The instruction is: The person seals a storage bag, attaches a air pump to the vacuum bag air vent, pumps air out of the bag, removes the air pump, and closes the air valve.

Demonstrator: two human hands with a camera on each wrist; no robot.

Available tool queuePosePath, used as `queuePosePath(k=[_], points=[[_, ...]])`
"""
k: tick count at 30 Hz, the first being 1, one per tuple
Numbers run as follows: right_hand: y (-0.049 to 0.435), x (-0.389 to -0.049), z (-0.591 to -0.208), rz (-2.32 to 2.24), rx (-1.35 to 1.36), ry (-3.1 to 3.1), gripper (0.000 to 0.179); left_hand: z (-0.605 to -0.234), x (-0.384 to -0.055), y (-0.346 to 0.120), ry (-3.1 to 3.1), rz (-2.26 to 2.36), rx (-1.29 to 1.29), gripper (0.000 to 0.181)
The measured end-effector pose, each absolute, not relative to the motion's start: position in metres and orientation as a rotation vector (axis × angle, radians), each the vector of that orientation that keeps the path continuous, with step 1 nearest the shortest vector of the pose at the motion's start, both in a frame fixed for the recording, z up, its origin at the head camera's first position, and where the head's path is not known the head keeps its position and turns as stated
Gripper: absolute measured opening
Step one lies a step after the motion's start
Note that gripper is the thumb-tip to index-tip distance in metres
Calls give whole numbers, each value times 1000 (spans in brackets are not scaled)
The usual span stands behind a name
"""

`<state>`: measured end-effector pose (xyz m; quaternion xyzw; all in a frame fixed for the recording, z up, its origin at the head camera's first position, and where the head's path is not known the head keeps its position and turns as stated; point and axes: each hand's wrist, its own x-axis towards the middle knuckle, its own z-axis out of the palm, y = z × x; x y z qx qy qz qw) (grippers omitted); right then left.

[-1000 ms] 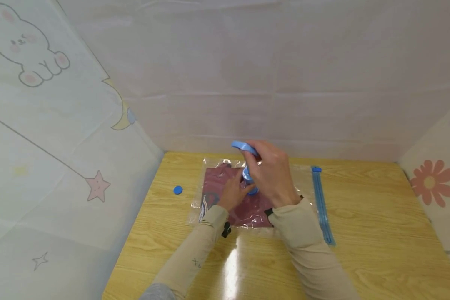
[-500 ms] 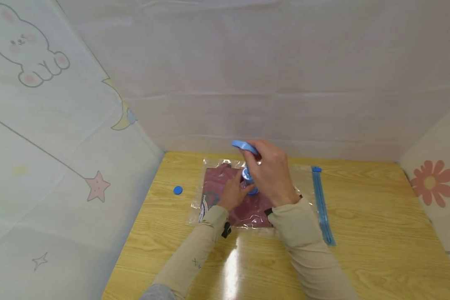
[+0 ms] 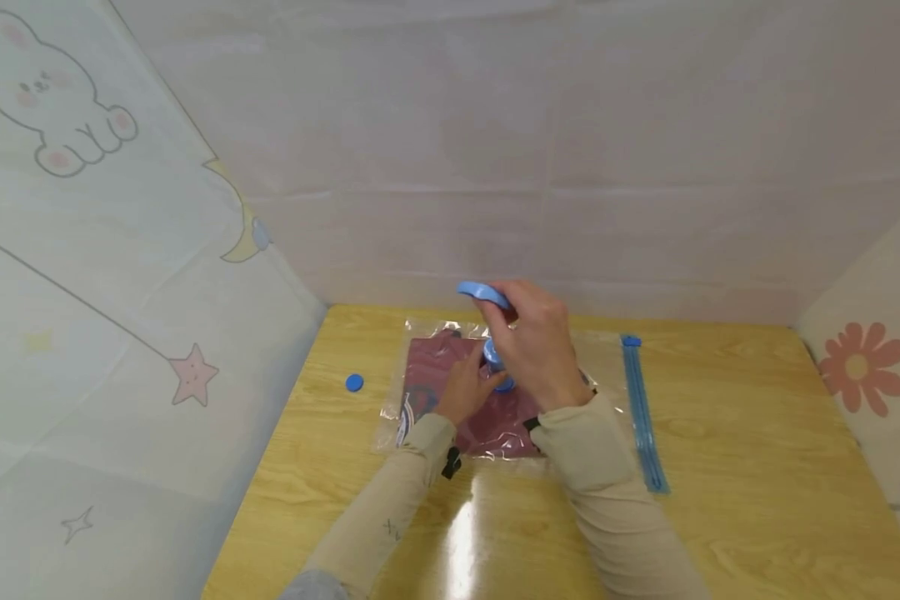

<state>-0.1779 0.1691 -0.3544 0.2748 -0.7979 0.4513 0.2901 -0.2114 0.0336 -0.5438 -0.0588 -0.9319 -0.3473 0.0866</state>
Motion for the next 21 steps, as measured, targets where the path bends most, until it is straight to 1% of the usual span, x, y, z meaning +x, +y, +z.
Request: queuePosePath(k=[21], points=[[171, -181, -362, 1211, 712, -2161, 12, -546, -211, 35, -2749, -1027, -191, 49]])
